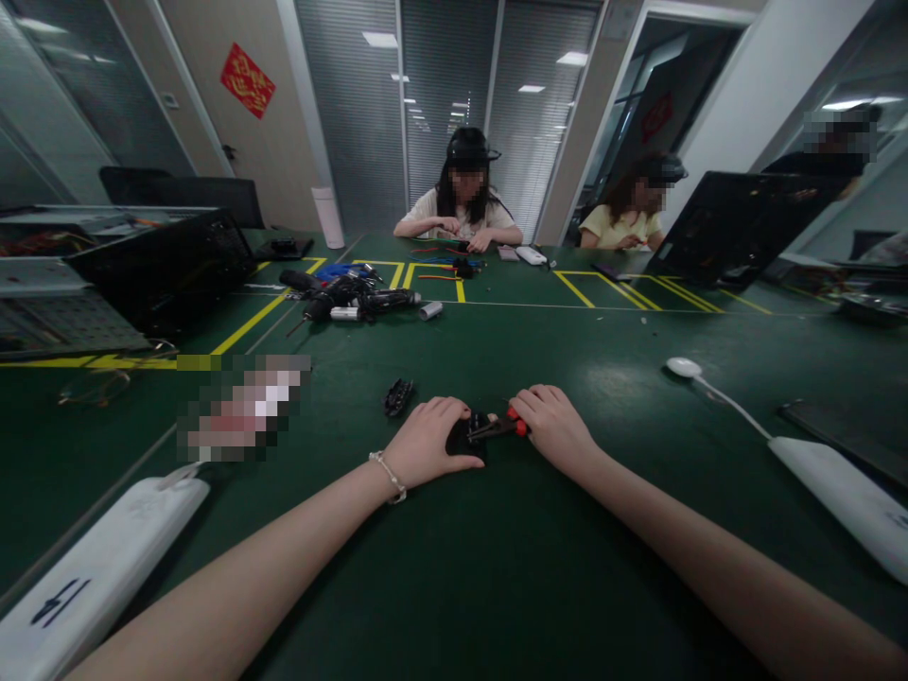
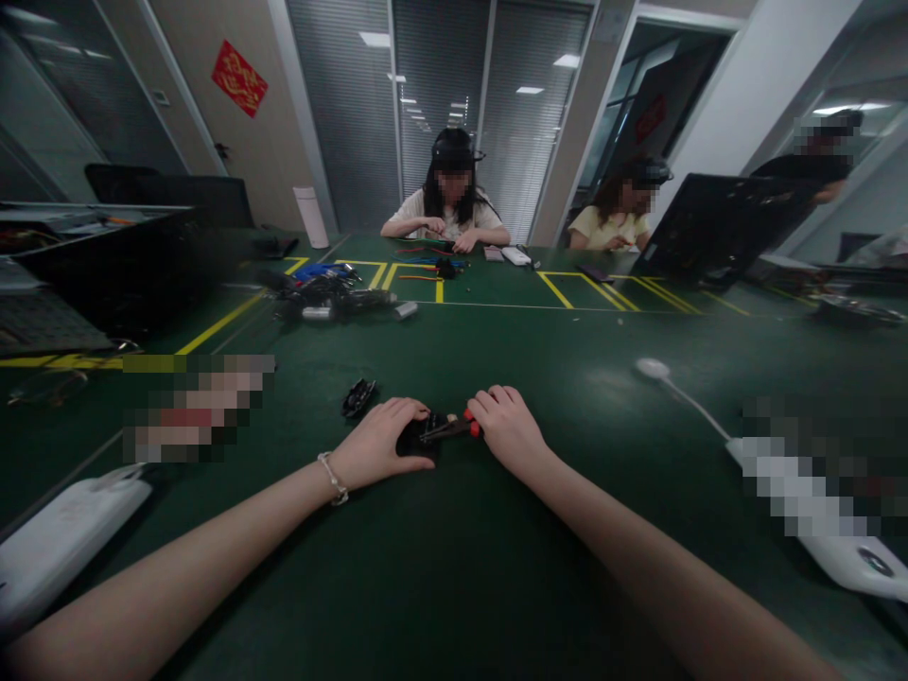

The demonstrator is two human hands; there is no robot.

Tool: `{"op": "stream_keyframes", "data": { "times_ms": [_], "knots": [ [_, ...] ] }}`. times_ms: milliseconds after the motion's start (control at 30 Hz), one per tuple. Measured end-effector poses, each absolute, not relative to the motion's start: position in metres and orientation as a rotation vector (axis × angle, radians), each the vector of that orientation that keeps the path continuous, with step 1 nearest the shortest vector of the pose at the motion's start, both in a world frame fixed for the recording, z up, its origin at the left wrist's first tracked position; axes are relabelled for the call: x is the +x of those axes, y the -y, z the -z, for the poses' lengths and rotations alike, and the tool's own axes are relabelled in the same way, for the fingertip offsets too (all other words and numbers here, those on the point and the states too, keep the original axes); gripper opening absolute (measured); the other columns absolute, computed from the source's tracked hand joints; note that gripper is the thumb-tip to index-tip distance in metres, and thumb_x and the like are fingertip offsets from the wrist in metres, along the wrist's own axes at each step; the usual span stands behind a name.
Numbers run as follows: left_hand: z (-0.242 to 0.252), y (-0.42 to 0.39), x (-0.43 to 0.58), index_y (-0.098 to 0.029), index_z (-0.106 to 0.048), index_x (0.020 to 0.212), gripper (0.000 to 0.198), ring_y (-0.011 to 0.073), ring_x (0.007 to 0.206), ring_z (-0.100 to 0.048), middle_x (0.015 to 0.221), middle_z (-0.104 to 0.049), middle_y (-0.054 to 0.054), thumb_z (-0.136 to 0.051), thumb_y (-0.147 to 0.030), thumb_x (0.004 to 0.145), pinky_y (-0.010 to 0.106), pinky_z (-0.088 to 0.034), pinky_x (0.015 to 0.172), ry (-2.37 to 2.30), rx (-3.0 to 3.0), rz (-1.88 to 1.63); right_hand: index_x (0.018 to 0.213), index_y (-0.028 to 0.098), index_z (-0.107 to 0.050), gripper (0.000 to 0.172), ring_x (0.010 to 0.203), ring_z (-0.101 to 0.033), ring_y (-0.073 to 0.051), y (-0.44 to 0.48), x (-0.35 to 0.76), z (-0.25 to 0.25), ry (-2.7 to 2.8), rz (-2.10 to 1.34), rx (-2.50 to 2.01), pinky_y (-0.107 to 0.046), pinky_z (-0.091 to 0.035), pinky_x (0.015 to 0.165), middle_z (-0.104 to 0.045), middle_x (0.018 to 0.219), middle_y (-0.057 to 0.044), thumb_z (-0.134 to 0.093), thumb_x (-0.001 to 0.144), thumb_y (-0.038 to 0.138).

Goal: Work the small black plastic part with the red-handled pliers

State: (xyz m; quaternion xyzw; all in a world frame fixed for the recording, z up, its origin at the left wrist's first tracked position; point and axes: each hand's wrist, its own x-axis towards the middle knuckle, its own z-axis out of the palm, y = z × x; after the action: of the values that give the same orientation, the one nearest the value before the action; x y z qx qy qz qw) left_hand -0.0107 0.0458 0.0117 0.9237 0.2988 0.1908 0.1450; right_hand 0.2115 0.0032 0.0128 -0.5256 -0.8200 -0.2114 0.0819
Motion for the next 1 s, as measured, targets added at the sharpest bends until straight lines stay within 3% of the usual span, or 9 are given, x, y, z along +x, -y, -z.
{"op": "stream_keyframes", "data": {
  "times_ms": [1000],
  "knots": [
    [-0.0107, -0.0459, -0.0116, -0.02, -0.046, 0.104, 0.057, 0.0252, 0.097, -0.048, 0.104, -0.052, 0.006, -0.061, -0.056, 0.064, 0.038, -0.04, 0.08, -0.866, 2.659, -0.544, 0.091, 0.015, -0.057, 0.026, 0.086, -0.048, -0.021, -0.0018, 0.2099, -0.0143, 2.454, 0.681, -1.595, -0.035, -0.033, 0.078, -0.059, 0.092, -0.007, -0.044, 0.071, 0.004]
  ]
}}
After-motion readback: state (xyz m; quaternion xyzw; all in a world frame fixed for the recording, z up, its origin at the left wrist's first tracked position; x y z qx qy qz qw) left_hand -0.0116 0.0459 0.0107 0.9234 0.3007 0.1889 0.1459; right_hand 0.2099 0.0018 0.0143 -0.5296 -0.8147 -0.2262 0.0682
